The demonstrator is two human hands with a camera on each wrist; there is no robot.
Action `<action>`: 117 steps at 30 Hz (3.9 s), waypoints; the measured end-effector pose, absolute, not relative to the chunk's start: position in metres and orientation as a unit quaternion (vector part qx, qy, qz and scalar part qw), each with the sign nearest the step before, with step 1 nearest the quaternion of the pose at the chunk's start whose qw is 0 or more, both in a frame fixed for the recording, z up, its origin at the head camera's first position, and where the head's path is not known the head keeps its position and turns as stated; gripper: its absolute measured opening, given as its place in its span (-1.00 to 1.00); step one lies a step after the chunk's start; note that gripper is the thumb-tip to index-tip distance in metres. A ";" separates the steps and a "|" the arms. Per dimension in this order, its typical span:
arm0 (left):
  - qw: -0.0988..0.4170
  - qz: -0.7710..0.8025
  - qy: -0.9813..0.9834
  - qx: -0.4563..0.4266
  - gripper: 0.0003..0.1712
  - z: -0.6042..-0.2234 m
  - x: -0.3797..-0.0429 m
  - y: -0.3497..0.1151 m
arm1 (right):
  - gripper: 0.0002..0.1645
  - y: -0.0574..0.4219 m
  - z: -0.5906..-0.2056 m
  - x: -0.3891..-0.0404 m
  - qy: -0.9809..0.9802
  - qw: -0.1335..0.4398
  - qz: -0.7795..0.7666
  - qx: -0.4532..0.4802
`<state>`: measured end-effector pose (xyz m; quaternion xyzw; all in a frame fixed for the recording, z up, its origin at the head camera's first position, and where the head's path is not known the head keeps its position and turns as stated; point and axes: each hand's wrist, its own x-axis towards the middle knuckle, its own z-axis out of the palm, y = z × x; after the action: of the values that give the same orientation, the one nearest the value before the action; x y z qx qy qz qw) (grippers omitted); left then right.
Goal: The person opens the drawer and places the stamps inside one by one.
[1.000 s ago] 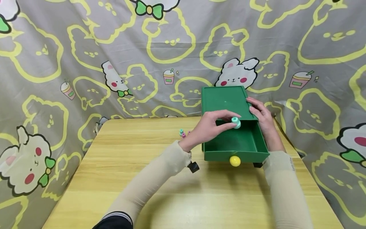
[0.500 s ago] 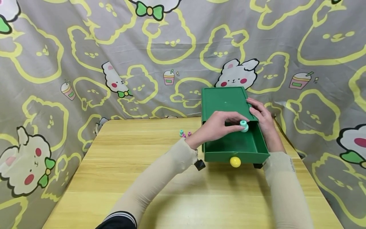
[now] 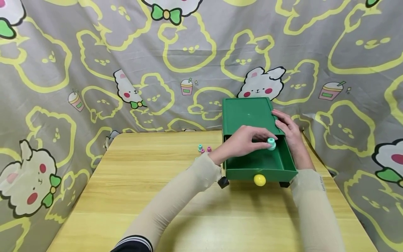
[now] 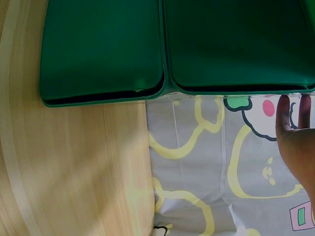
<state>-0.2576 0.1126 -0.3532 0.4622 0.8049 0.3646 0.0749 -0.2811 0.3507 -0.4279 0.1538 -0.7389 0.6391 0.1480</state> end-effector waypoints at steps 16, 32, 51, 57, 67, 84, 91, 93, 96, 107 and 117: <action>0.127 0.294 0.836 0.447 -0.67 -0.358 -0.258 0.121 | -0.47 0.350 -0.428 -0.278 -0.749 0.133 0.633 0.140; 0.158 0.271 0.839 0.444 -0.70 -0.359 -0.262 0.124 | -0.49 0.350 -0.428 -0.280 -0.724 0.136 0.659 0.152; 0.171 0.232 0.837 0.466 -0.73 -0.362 -0.264 0.126 | -0.50 0.352 -0.429 -0.282 -0.729 0.138 0.653 0.149; 0.167 0.214 0.839 0.472 -0.73 -0.363 -0.263 0.127 | -0.50 0.352 -0.427 -0.282 -0.733 0.144 0.649 0.147; 0.159 0.197 0.840 0.480 -0.73 -0.364 -0.263 0.125 | -0.50 0.350 -0.427 -0.281 -0.729 0.136 0.654 0.150; 0.173 0.230 0.821 0.494 -0.55 -0.360 -0.262 0.121 | -0.50 0.350 -0.427 -0.279 -0.729 0.134 0.654 0.148; 0.182 0.268 0.797 0.510 -0.50 -0.354 -0.257 0.118 | -0.49 0.349 -0.426 -0.278 -0.730 0.133 0.653 0.151; 0.180 0.275 0.793 0.514 -0.49 -0.351 -0.255 0.117 | -0.49 0.349 -0.426 -0.278 -0.729 0.133 0.654 0.153; 0.165 0.279 0.786 0.526 -0.49 -0.346 -0.251 0.115 | -0.49 0.350 -0.426 -0.279 -0.732 0.139 0.649 0.154; 0.099 0.301 0.768 0.557 -0.48 -0.332 -0.238 0.092 | -0.50 0.350 -0.427 -0.279 -0.733 0.146 0.646 0.156; 0.056 0.356 0.751 0.553 -0.50 -0.333 -0.237 0.060 | -0.49 0.350 -0.426 -0.279 -0.753 0.150 0.624 0.147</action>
<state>-0.2367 0.0599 -0.3334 0.5529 0.7512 0.3562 0.0558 -0.2789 0.3504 -0.4262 0.1467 -0.7526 0.6241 0.1501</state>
